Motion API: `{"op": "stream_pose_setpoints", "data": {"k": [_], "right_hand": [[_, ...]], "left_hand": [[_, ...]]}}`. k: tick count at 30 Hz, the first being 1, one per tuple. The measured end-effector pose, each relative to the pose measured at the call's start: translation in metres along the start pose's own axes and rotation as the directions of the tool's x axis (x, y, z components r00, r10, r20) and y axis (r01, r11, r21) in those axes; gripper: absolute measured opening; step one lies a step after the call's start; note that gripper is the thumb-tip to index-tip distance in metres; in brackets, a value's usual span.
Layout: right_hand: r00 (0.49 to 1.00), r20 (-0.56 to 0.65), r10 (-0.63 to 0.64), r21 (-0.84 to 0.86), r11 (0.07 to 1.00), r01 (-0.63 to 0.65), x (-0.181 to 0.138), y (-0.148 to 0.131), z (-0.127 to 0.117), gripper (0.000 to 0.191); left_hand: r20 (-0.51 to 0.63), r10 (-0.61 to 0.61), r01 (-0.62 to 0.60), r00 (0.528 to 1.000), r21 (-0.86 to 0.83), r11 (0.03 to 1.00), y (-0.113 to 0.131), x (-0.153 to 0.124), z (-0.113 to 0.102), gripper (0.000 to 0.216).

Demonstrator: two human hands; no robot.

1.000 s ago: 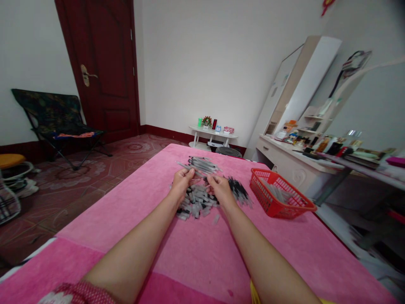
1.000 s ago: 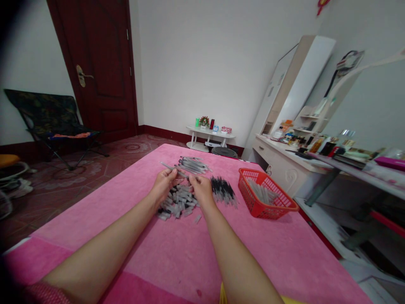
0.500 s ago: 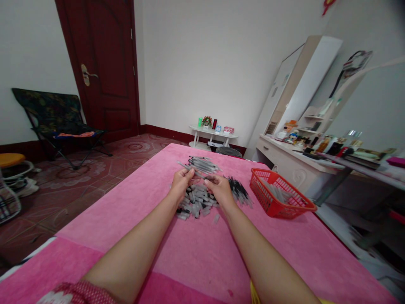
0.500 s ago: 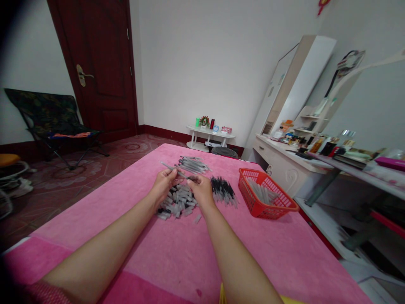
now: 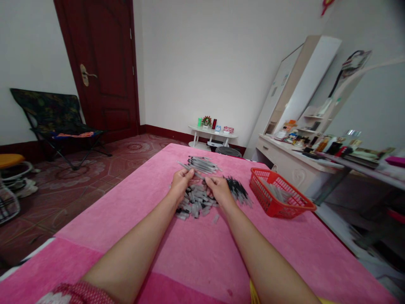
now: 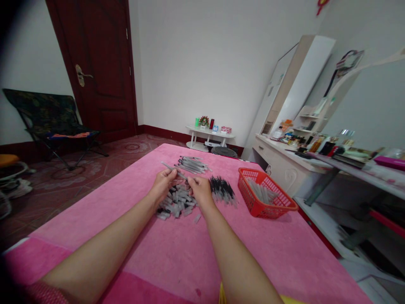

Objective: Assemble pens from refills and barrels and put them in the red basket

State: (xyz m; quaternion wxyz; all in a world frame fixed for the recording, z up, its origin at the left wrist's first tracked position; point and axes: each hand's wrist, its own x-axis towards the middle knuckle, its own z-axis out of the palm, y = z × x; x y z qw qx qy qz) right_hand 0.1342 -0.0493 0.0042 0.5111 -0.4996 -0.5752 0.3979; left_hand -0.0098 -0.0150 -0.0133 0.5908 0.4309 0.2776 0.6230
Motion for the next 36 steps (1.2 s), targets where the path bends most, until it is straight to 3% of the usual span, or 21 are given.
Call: {"op": "stream_pose_setpoints", "data": {"k": [6, 12, 16, 22, 26, 30, 33, 36], "right_hand": [[0.997, -0.062, -0.049, 0.01, 0.999, 0.05, 0.0, 0.002, -0.001, 0.025], [1.0, -0.001, -0.028, -0.044, 0.999, 0.028, 0.001, 0.003, -0.003, 0.027], [0.995, -0.031, -0.094, -0.178, 0.98, 0.087, 0.005, 0.009, -0.006, 0.02], [0.984, -0.033, -0.176, -0.451, 0.881, 0.142, 0.007, 0.016, -0.01, 0.015], [0.976, 0.033, -0.215, -0.482, 0.852, 0.204, 0.003, 0.013, -0.006, 0.021], [0.975, 0.021, -0.222, -0.565, 0.802, 0.195, 0.0, 0.007, -0.004, 0.02], [0.98, 0.074, -0.183, -0.646, 0.74, 0.187, 0.002, 0.0, -0.016, 0.017], [0.984, 0.158, -0.083, -0.73, 0.661, 0.173, 0.006, -0.01, -0.044, 0.012]], "left_hand": [[0.002, 0.008, -0.008, 1.0, 0.009, 1.0, 0.001, 0.0, 0.0, 0.041], [-0.019, -0.005, 0.006, 1.0, 0.036, 0.999, 0.001, -0.002, 0.003, 0.042], [-0.062, -0.008, 0.011, 0.998, 0.052, 0.999, 0.0, -0.001, 0.003, 0.04], [-0.224, -0.002, 0.005, 0.975, 0.013, 1.0, 0.003, 0.004, -0.007, 0.037], [-0.186, 0.035, -0.021, 0.982, 0.074, 0.997, 0.004, 0.001, -0.002, 0.041], [-0.127, 0.053, -0.034, 0.99, 0.144, 0.989, 0.004, -0.001, 0.004, 0.043], [-0.217, 0.07, -0.048, 0.974, 0.104, 0.993, 0.008, 0.004, -0.004, 0.041], [-0.403, 0.131, -0.131, 0.906, 0.029, 0.991, 0.014, 0.011, -0.022, 0.039]]}}
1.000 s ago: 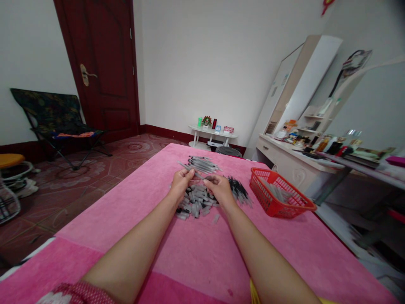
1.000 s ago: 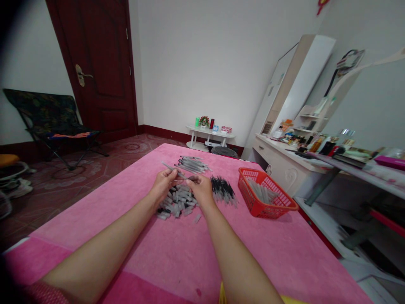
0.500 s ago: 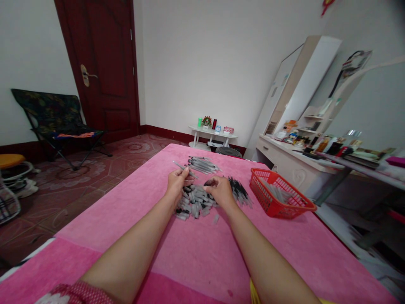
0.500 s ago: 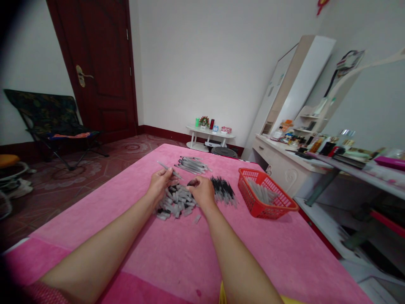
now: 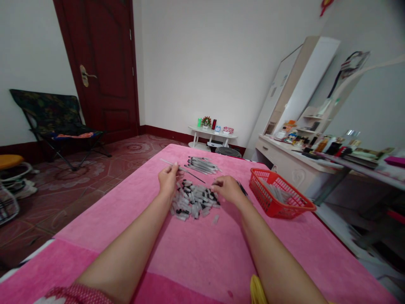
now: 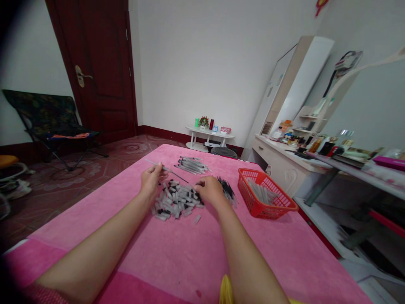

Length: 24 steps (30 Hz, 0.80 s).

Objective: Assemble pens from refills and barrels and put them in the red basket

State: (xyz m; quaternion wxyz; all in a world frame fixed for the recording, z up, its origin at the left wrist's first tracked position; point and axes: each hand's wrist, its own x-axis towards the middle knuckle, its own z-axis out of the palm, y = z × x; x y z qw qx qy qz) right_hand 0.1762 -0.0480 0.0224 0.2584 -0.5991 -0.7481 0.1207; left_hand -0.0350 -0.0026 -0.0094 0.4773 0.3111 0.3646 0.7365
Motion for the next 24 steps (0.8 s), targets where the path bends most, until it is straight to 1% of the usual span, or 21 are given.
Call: {"op": "stream_pose_setpoints", "data": {"k": [2, 3, 4, 5, 6, 7, 8, 9, 10, 11, 13, 14, 15, 16, 17, 19, 21, 24], "right_hand": [[0.997, 0.045, 0.055, -0.094, 0.994, -0.051, -0.002, 0.012, -0.022, 0.012], [0.994, 0.042, 0.1, -0.146, 0.985, -0.093, -0.004, 0.017, -0.032, 0.013], [0.987, 0.022, 0.158, -0.203, 0.968, -0.15, -0.007, 0.022, -0.041, 0.014], [0.975, -0.018, 0.221, -0.266, 0.939, -0.218, -0.009, 0.026, -0.049, 0.017], [0.959, -0.071, 0.275, -0.322, 0.904, -0.282, -0.011, 0.028, -0.056, 0.02], [0.941, -0.128, 0.313, -0.364, 0.868, -0.338, -0.013, 0.03, -0.06, 0.024], [0.927, -0.175, 0.332, -0.385, 0.843, -0.375, -0.014, 0.03, -0.062, 0.027], [0.923, -0.198, 0.329, -0.379, 0.843, -0.382, -0.014, 0.028, -0.061, 0.03], [0.932, -0.197, 0.305, -0.341, 0.87, -0.356, -0.013, 0.025, -0.059, 0.032], [0.95, -0.173, 0.26, -0.268, 0.916, -0.299, -0.012, 0.021, -0.055, 0.031], [0.989, -0.1, 0.113, -0.027, 0.993, -0.116, -0.008, 0.01, -0.045, 0.024], [0.997, -0.077, 0.032, 0.115, 0.993, -0.023, -0.007, 0.003, -0.039, 0.02], [0.998, -0.062, -0.03, 0.242, 0.969, 0.045, -0.006, -0.003, -0.034, 0.022], [0.997, -0.05, -0.067, 0.332, 0.94, 0.079, -0.005, -0.009, -0.03, 0.025], [0.995, -0.046, -0.084, 0.383, 0.919, 0.096, -0.005, -0.014, -0.026, 0.029], [0.995, -0.058, -0.08, 0.399, 0.912, 0.097, -0.007, -0.021, -0.021, 0.034], [0.994, -0.085, -0.073, 0.365, 0.926, 0.099, -0.008, -0.023, -0.02, 0.034], [0.992, -0.092, -0.086, 0.312, 0.944, 0.11, -0.007, -0.018, -0.026, 0.026]], "left_hand": [[-0.12, 0.025, -0.03, 0.992, -0.043, 0.999, 0.002, 0.008, -0.008, 0.038], [-0.161, 0.026, -0.034, 0.987, -0.05, 0.998, 0.002, 0.01, -0.01, 0.038], [-0.177, 0.021, -0.03, 0.984, -0.051, 0.998, 0.001, 0.011, -0.011, 0.039], [-0.17, 0.014, -0.022, 0.985, -0.044, 0.999, 0.0, 0.01, -0.01, 0.04], [-0.135, 0.006, -0.011, 0.991, -0.03, 0.999, -0.001, 0.007, -0.007, 0.04], [-0.074, -0.004, 0.003, 0.997, -0.008, 1.0, -0.002, 0.003, -0.003, 0.041], [0.003, -0.015, 0.015, 1.0, 0.019, 1.0, -0.003, -0.003, 0.002, 0.042], [0.092, -0.028, 0.024, 0.995, 0.053, 0.998, -0.003, -0.01, 0.009, 0.042], [0.171, -0.045, 0.03, 0.984, 0.087, 0.996, -0.003, -0.017, 0.015, 0.041], [0.246, -0.055, 0.027, 0.968, 0.118, 0.993, -0.002, -0.025, 0.022, 0.04], [0.389, -0.066, -0.002, 0.919, 0.172, 0.985, 0.0, -0.04, 0.035, 0.036], [0.444, -0.072, -0.013, 0.893, 0.185, 0.983, 0.002, -0.047, 0.04, 0.034], [0.486, -0.08, -0.02, 0.87, 0.197, 0.98, 0.004, -0.054, 0.044, 0.033], [0.513, -0.084, -0.025, 0.854, 0.202, 0.979, 0.005, -0.058, 0.047, 0.032], [0.53, -0.089, -0.026, 0.843, 0.207, 0.978, 0.006, -0.062, 0.05, 0.032], [0.541, -0.097, -0.018, 0.835, 0.204, 0.979, 0.006, -0.066, 0.051, 0.03], [0.537, -0.111, 0.008, 0.837, 0.191, 0.982, 0.005, -0.065, 0.05, 0.031], [0.509, -0.124, 0.042, 0.852, 0.171, 0.984, 0.002, -0.056, 0.044, 0.037]]}}
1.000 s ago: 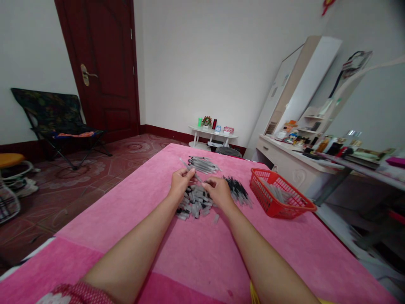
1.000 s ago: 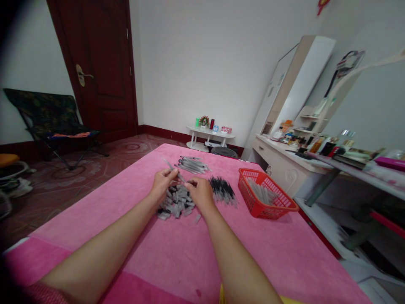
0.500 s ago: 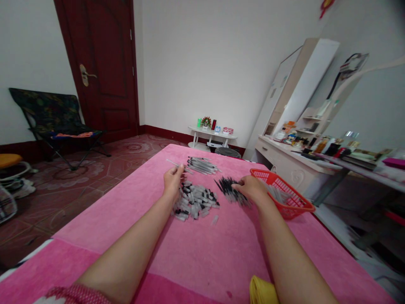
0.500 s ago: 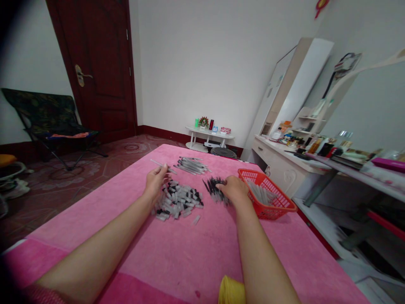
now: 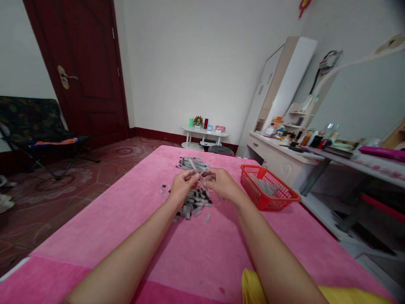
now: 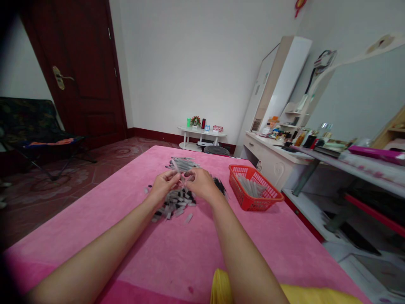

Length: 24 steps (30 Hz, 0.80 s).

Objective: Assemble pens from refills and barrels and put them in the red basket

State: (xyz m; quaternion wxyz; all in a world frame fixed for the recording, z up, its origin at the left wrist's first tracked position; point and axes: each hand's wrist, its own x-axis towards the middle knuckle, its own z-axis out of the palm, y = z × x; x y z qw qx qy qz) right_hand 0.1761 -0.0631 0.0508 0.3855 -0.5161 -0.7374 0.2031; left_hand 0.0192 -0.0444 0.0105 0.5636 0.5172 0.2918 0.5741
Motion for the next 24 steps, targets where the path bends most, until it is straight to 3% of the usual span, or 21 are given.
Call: {"op": "stream_pose_setpoints", "data": {"k": [5, 9, 12, 16, 21, 24], "right_hand": [[0.995, -0.082, 0.049, -0.003, 0.999, -0.049, 0.003, 0.003, -0.025, 0.019], [0.995, -0.06, 0.083, 0.072, 0.994, -0.079, 0.004, 0.002, -0.023, 0.019], [0.997, -0.045, 0.068, -0.049, 0.996, -0.07, 0.004, 0.008, -0.01, 0.017], [0.993, -0.056, 0.108, -0.243, 0.963, -0.118, 0.003, 0.023, -0.003, 0.018], [0.99, 0.065, 0.125, -0.388, 0.917, -0.09, -0.003, 0.034, 0.004, 0.023], [0.99, 0.076, 0.116, -0.463, 0.884, -0.068, -0.006, 0.035, 0.016, 0.027]], "left_hand": [[-0.109, 0.019, -0.028, 0.994, -0.078, 0.997, 0.0, 0.01, -0.018, 0.043], [-0.051, -0.046, 0.04, 0.998, -0.12, 0.992, -0.004, 0.006, -0.011, 0.041], [-0.015, -0.081, 0.079, 0.997, -0.099, 0.992, -0.009, 0.003, -0.003, 0.041], [-0.159, -0.057, 0.039, 0.986, -0.115, 0.993, -0.014, 0.01, -0.015, 0.04], [-0.427, 0.039, -0.084, 0.903, -0.085, 0.993, -0.016, 0.026, -0.065, 0.034], [-0.613, 0.059, -0.108, 0.788, -0.042, 0.993, -0.019, 0.031, -0.098, 0.02]]}}
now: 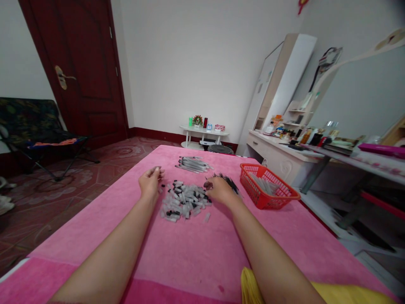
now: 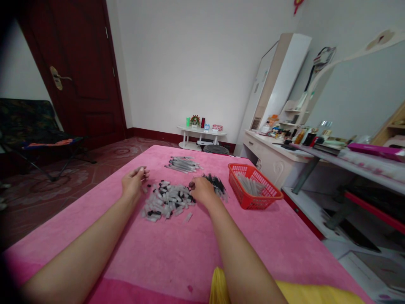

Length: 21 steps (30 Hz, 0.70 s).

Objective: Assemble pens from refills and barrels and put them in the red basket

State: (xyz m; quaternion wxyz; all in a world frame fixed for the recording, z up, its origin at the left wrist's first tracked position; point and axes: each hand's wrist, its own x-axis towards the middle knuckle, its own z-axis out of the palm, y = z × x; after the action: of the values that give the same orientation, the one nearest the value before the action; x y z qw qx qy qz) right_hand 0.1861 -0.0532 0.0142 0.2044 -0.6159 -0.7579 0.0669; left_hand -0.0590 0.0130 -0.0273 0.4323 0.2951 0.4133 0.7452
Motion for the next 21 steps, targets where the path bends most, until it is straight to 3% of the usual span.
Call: {"op": "stream_pose_setpoints", "data": {"k": [2, 4, 9, 13, 16, 21], "right_hand": [[1.0, -0.016, 0.015, -0.058, 0.998, -0.015, -0.001, -0.003, 0.008, 0.028], [0.999, -0.032, 0.022, -0.109, 0.994, -0.025, -0.002, -0.007, 0.012, 0.031], [0.994, -0.105, 0.006, -0.098, 0.995, -0.017, -0.001, -0.014, -0.002, 0.051], [0.944, -0.331, -0.001, 0.022, 1.0, 0.009, -0.001, -0.011, -0.042, 0.067], [0.834, -0.552, 0.016, 0.058, 0.998, 0.02, -0.005, 0.003, -0.075, 0.058], [0.532, -0.836, 0.137, 0.115, 0.991, -0.074, -0.014, 0.043, -0.11, 0.044]], "left_hand": [[-0.139, -0.036, 0.033, 0.99, -0.027, 0.999, -0.002, 0.011, -0.011, 0.011], [-0.171, -0.066, 0.056, 0.983, -0.062, 0.997, -0.005, 0.017, -0.017, 0.008], [-0.078, -0.073, 0.072, 0.994, -0.02, 0.997, -0.012, 0.019, -0.017, 0.008], [-0.034, -0.068, 0.068, 0.997, 0.021, 0.997, -0.016, 0.017, -0.015, 0.011], [-0.019, -0.047, 0.048, 0.999, 0.048, 0.998, -0.017, 0.015, -0.015, 0.012], [0.007, -0.033, 0.032, 0.999, 0.071, 0.997, -0.015, 0.011, -0.014, 0.017]]}}
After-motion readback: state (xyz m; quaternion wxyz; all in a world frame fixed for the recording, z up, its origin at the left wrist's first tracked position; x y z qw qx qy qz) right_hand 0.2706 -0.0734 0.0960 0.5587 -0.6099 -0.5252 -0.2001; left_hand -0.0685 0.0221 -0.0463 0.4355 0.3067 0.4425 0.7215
